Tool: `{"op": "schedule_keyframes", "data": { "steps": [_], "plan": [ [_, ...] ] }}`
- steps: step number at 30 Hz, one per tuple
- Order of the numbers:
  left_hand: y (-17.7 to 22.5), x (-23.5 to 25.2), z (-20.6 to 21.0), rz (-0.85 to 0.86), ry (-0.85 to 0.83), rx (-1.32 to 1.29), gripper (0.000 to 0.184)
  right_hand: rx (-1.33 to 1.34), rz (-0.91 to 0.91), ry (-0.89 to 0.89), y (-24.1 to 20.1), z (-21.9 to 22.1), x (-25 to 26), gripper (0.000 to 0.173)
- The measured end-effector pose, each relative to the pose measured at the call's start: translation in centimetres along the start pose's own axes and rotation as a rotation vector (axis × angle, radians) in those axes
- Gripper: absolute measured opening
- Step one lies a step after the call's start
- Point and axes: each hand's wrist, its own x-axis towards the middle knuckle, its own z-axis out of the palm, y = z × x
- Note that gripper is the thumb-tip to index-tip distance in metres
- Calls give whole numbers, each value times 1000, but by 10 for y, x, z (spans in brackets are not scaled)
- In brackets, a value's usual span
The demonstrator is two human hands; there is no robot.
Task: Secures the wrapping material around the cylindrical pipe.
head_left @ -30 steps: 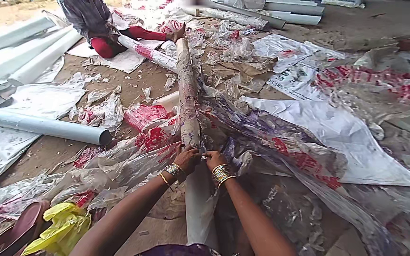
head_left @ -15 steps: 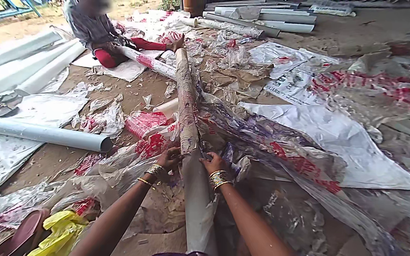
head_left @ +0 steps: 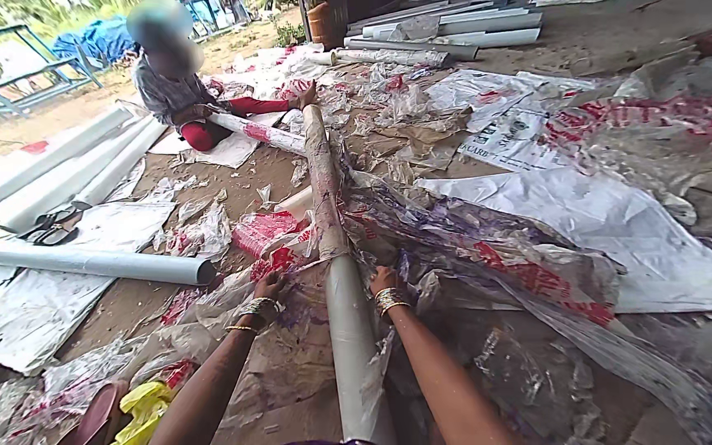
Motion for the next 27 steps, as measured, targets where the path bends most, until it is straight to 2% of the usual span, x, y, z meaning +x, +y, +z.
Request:
{"op": "schedule_keyframes", "data": {
  "steps": [3, 6, 12, 16, 18, 20, 22, 23, 25, 27],
  "plan": [
    [17, 1, -5, -46, -17, 155, 31, -4, 1, -51, -7, -3, -11, 43],
    [25, -4, -6, -90, -23, 202, 35, -40, -17, -66, -15, -4, -16, 43],
    [-14, -55, -5, -233, 5, 82, 37, -61, -32, -111, -11, 7, -55, 41],
    [-59, -50, 8, -320, 47, 127, 37, -39, -33, -120, 3, 12, -88, 37],
    [-51, -52, 4, -343, 63, 175, 39, 8, -132, -12, 18, 20, -107, 35],
    [-31, -56, -3, -340, 80, 191, 40, 47, -411, 28, 45, 33, -129, 35],
    [-21, -58, -3, -347, 98, 197, 40, -29, -663, -189, 72, 47, -152, 36],
    [-20, -57, -3, -341, 112, 195, 40, -112, -703, -326, 81, 52, -160, 33],
    [-22, -58, 0, -341, 144, 185, 41, -288, -667, -479, 97, 61, -165, 29],
    [-23, -64, 3, -347, 171, 169, 40, -366, -627, -514, 111, 64, -163, 31]
  ]
}}
